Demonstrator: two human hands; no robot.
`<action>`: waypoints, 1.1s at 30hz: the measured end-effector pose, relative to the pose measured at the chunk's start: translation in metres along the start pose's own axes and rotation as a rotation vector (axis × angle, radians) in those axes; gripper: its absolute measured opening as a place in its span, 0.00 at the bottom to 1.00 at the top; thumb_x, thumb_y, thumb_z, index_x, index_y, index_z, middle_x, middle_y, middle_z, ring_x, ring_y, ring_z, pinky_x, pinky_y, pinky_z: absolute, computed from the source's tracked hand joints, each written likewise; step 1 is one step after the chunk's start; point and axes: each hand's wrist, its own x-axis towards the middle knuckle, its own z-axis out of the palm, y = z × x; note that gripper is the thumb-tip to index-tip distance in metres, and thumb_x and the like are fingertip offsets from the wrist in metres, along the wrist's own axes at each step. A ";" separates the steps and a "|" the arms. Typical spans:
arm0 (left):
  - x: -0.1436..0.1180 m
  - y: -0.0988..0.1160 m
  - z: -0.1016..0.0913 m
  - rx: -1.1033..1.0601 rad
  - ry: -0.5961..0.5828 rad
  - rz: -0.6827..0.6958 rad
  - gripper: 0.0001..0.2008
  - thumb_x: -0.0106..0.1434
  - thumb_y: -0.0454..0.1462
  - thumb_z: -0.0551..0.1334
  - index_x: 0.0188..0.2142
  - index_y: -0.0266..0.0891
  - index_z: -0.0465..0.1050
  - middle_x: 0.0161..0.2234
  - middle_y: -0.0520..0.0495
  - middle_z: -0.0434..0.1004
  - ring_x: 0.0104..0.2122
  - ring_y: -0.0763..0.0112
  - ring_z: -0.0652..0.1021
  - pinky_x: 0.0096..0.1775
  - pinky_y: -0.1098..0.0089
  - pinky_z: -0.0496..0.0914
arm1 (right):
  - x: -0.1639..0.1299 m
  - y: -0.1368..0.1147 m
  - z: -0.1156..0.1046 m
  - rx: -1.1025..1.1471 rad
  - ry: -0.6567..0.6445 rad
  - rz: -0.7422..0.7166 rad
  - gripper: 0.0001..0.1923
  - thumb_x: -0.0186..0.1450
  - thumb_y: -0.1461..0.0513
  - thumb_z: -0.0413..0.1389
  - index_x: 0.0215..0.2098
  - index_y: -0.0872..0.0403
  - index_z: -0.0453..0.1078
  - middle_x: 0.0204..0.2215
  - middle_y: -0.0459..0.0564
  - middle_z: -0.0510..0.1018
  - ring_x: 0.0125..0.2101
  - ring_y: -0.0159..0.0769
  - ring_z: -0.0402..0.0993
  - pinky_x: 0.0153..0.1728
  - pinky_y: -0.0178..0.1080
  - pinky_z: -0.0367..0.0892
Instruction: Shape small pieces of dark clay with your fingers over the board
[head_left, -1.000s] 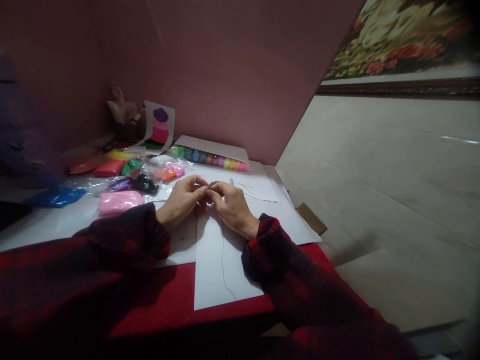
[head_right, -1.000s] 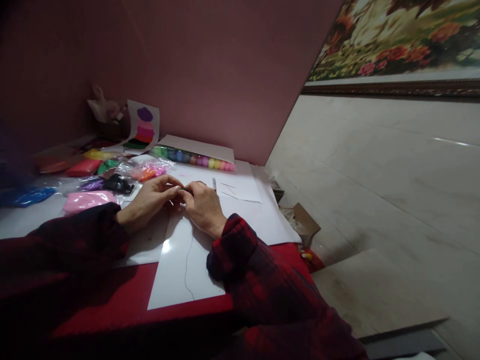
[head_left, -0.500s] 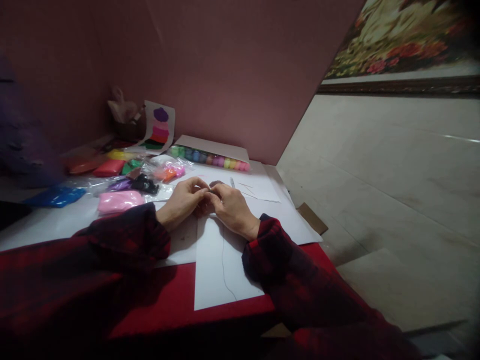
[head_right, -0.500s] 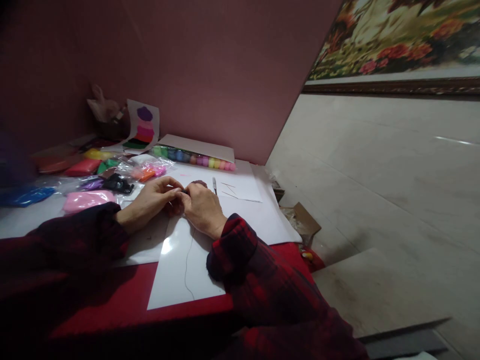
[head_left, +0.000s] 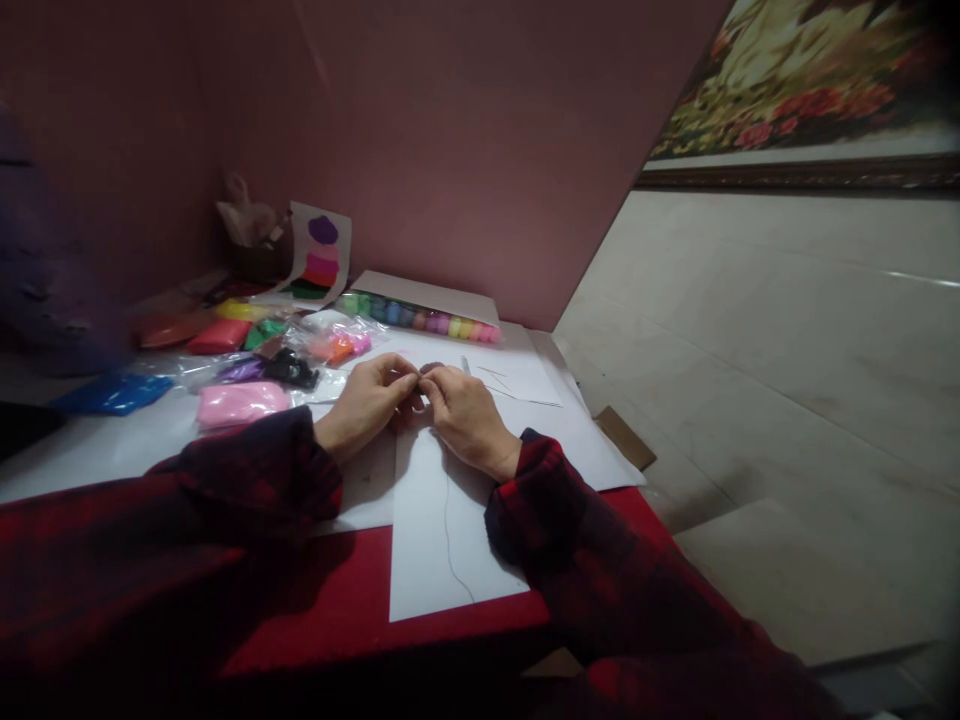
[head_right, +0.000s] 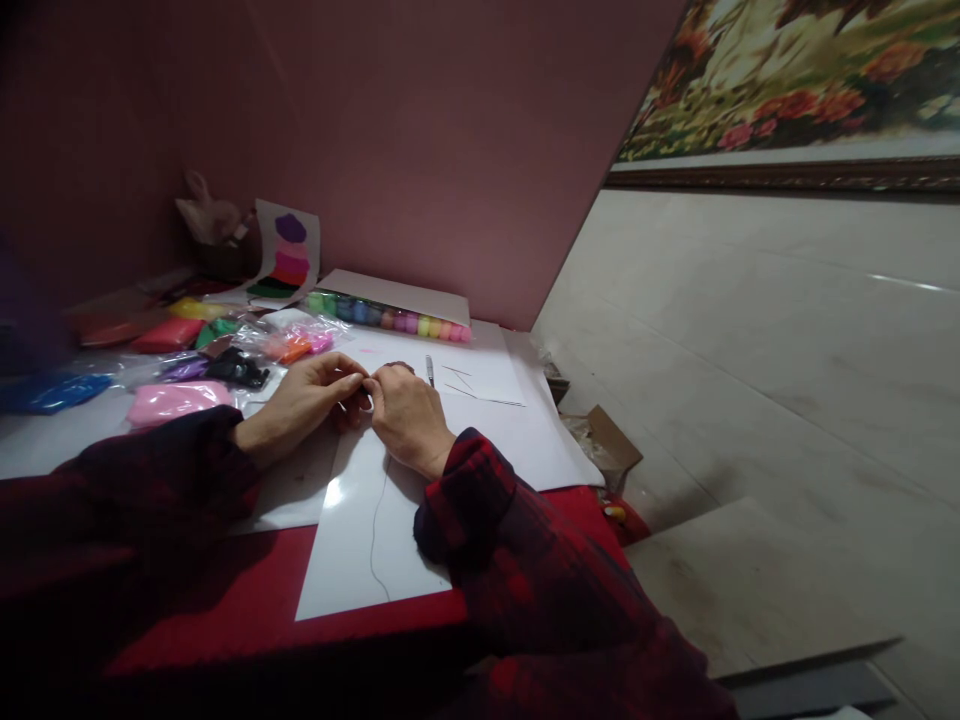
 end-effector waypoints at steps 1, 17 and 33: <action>0.000 0.000 0.000 0.000 0.003 0.006 0.06 0.56 0.36 0.67 0.29 0.38 0.69 0.18 0.51 0.76 0.13 0.72 0.73 0.16 0.74 0.67 | 0.000 0.000 0.000 -0.001 0.007 -0.001 0.14 0.75 0.61 0.48 0.32 0.53 0.69 0.36 0.50 0.77 0.36 0.36 0.71 0.39 0.39 0.61; 0.002 0.003 -0.001 -0.004 0.093 0.114 0.03 0.60 0.33 0.63 0.34 0.36 0.69 0.23 0.50 0.78 0.16 0.73 0.75 0.17 0.75 0.67 | 0.001 -0.002 -0.001 0.325 0.186 0.077 0.07 0.68 0.64 0.57 0.31 0.54 0.73 0.30 0.46 0.80 0.30 0.33 0.72 0.36 0.38 0.64; 0.001 0.002 -0.002 -0.043 0.016 0.114 0.09 0.57 0.38 0.67 0.28 0.35 0.71 0.20 0.50 0.75 0.17 0.73 0.74 0.18 0.74 0.68 | 0.003 0.003 0.005 0.679 0.197 0.050 0.03 0.64 0.62 0.58 0.32 0.53 0.71 0.26 0.43 0.76 0.27 0.30 0.72 0.29 0.35 0.69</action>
